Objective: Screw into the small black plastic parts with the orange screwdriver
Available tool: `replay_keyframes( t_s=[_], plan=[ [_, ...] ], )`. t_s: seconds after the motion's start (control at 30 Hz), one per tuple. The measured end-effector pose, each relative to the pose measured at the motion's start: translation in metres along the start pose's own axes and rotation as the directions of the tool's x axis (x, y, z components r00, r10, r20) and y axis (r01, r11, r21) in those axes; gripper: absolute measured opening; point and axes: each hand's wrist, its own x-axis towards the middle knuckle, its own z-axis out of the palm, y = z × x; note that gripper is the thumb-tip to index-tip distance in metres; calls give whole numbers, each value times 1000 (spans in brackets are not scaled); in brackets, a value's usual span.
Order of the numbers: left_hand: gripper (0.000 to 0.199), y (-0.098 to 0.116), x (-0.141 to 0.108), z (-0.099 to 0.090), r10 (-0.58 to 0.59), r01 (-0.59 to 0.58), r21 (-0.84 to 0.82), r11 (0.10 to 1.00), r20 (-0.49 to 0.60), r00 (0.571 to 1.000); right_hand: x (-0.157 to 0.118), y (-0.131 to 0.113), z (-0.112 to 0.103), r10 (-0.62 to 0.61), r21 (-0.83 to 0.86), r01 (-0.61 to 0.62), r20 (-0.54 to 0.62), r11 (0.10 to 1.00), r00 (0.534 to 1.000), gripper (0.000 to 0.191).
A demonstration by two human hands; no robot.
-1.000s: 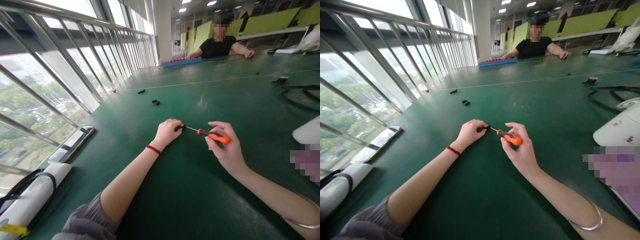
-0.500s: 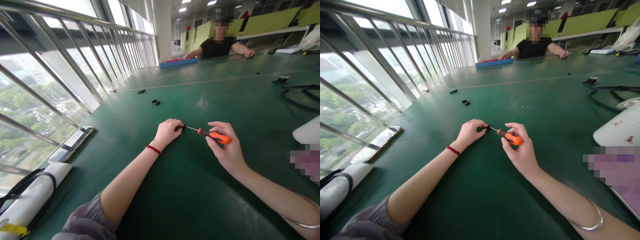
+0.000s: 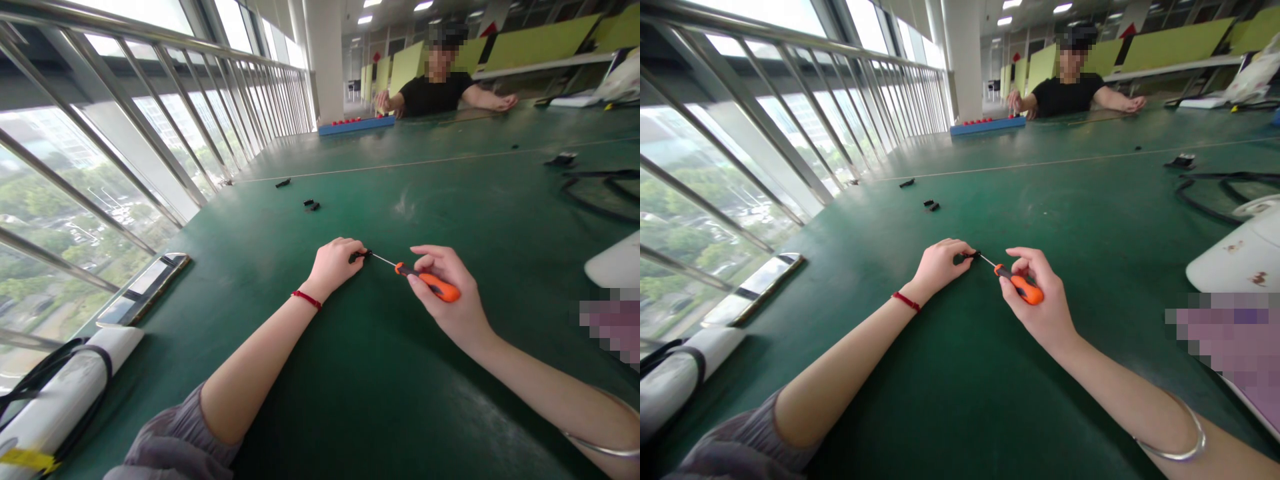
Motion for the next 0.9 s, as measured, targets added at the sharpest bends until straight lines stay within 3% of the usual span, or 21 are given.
replay_keyframes(
  t_s=[0.17, 0.37, 0.43, 0.6, 0.77, 0.9],
  plan=[
    [16, -1, 0, 0, 3, -3, -7, 1000, -4, 1000, -1, -3, 0, 112, -32, -109, 108, 994, 988, 23],
    [16, 0, 0, -1, -1, 1, -5, 1000, 9, 1000, 1, -1, 1, -14, -23, 13, -27, 1000, 1000, 29],
    [16, 0, 0, -1, -2, 2, -9, 1000, 13, 1000, 1, -1, 0, -5, -7, 5, -6, 1000, 1000, 32],
    [16, 0, 0, -1, -3, 3, -11, 1000, 14, 1000, -1, -4, -1, 95, -37, -92, 81, 995, 992, 21],
    [15, 0, 0, 0, -4, 4, -5, 1000, 6, 1000, 1, -2, 0, -38, -47, 35, -57, 998, 998, 28],
    [15, 0, 0, 0, -4, 4, -4, 1000, 8, 1000, 1, 0, 0, 6, -22, -6, -4, 1000, 1000, 28]
  ],
)
